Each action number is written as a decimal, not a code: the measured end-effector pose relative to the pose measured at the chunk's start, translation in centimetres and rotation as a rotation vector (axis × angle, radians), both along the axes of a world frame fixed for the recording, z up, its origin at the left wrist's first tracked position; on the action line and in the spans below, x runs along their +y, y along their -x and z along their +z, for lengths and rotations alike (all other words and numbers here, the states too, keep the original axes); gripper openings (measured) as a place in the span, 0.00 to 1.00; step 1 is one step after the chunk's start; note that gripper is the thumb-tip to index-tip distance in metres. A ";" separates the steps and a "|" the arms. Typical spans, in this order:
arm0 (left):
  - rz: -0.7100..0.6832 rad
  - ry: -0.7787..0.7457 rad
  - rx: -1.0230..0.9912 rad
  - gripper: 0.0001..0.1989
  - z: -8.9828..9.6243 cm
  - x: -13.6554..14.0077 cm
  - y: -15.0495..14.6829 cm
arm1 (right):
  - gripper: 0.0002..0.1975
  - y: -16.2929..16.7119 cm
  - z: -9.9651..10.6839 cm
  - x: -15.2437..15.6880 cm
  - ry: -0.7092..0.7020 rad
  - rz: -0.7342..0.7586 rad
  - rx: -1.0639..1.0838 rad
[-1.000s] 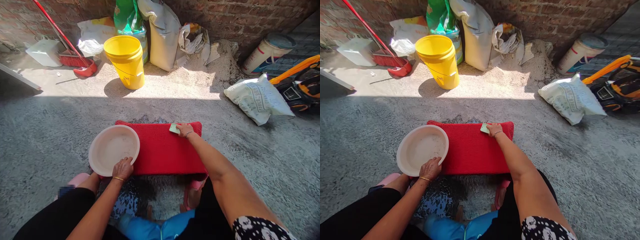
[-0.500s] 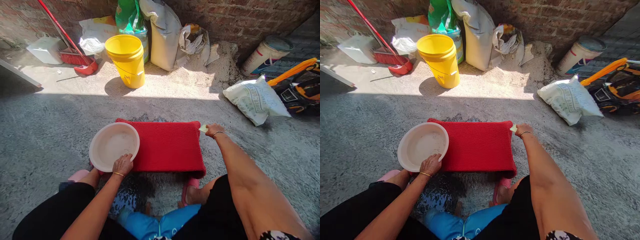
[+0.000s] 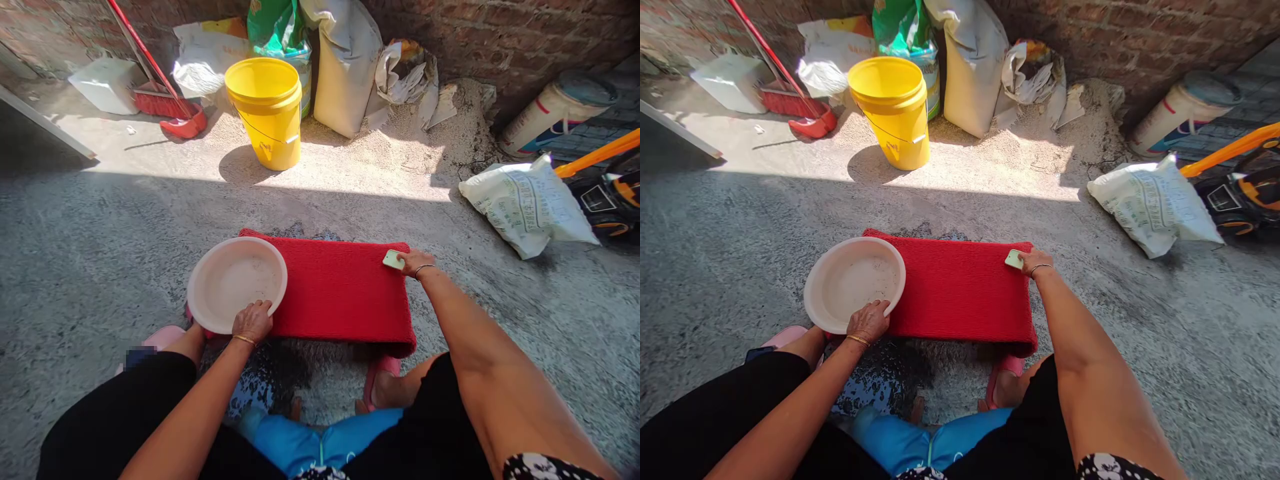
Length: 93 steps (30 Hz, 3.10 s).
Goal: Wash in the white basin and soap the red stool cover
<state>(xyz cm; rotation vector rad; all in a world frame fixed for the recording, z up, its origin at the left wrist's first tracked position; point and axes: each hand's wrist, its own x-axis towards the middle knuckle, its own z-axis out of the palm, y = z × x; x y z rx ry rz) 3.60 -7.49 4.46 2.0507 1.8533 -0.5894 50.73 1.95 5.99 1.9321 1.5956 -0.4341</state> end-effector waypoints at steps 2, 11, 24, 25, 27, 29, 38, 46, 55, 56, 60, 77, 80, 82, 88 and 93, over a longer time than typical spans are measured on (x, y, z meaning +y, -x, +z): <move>-0.016 -0.014 0.001 0.17 -0.1 0.0 0.1 | 0.22 -2.7 0.8 -1.5 0.011 -0.076 -0.087; 0.000 -0.020 -0.034 0.16 0.1 -0.1 -0.2 | 0.22 -0.1 3.2 -0.3 -0.088 -0.048 -0.042; -0.004 -0.035 -0.102 0.15 -0.3 -0.5 0.1 | 0.21 27.4 0.3 1.9 -0.139 0.622 0.378; 0.001 -0.030 -0.103 0.15 -0.3 -0.5 0.1 | 0.20 27.9 -0.1 1.7 -0.130 0.627 0.377; 0.012 -0.022 -0.109 0.16 -0.4 -0.5 0.1 | 0.20 27.9 -0.8 1.4 -0.096 0.621 0.361; 0.022 -0.018 -0.115 0.16 -0.4 -0.5 0.1 | 0.21 26.6 -1.1 1.5 -0.052 0.589 0.334; 0.021 -0.016 -0.088 0.16 -0.3 -0.3 0.1 | 0.24 8.7 -0.7 0.5 0.024 0.356 0.138; -0.003 -0.038 -0.053 0.16 -0.1 -0.2 0.0 | 0.18 -6.6 2.4 -5.8 0.096 -0.034 -0.192; -0.041 -0.057 -0.012 0.16 -0.3 -0.1 0.1 | 0.25 2.2 2.4 -0.2 -0.156 0.115 0.070; -0.040 -0.055 -0.012 0.16 -0.3 -0.1 0.1 | 0.25 3.6 2.1 0.5 -0.172 0.162 0.103; -0.021 -0.034 -0.012 0.16 -0.2 -0.1 0.0 | 0.23 6.3 0.7 2.0 -0.158 0.235 0.133; -0.031 -0.045 -0.019 0.16 -0.1 0.0 0.0 | 0.20 -0.7 3.2 -1.0 -0.140 -0.106 -0.094; -0.027 -0.056 -0.022 0.16 -0.1 -0.2 0.0 | 0.21 5.6 2.7 1.9 -0.196 0.063 0.046; -0.026 -0.057 -0.025 0.16 -0.2 -0.2 0.0 | 0.21 10.4 2.5 3.5 -0.222 0.204 0.134; -0.041 -0.056 -0.039 0.15 -0.2 -0.3 0.2 | 0.21 21.8 1.5 5.1 -0.171 0.439 0.253; -0.029 -0.049 -0.036 0.16 -0.3 -0.3 0.2 | 0.20 21.8 0.2 4.9 -0.126 0.381 0.268</move>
